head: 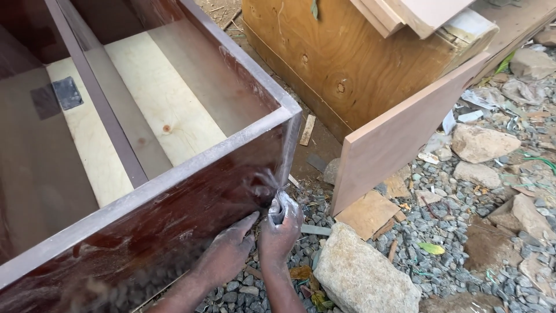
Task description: The person uses a sanding block to smooth the edges and interior surfaces of a wooden drawer or cabinet. They work on the exterior corners and then move to the interior dividers and bottom panels.
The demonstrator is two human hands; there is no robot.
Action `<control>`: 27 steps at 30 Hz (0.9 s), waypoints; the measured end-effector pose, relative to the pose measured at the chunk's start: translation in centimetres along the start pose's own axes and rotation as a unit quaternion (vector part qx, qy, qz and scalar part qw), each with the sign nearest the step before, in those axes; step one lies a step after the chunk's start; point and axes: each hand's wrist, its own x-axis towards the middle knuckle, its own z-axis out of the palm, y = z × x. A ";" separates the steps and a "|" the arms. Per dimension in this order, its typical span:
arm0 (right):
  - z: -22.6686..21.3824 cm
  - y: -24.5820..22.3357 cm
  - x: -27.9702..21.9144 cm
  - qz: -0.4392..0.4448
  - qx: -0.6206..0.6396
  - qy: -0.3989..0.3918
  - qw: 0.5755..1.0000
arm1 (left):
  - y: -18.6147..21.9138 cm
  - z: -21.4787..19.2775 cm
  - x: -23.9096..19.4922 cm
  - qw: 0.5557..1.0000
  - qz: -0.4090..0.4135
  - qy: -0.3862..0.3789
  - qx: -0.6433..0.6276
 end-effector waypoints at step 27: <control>-1.8 -2.1 2.4 0.205 -0.038 -0.136 0.968 | 0.6 1.8 3.4 0.988 0.069 0.061 0.127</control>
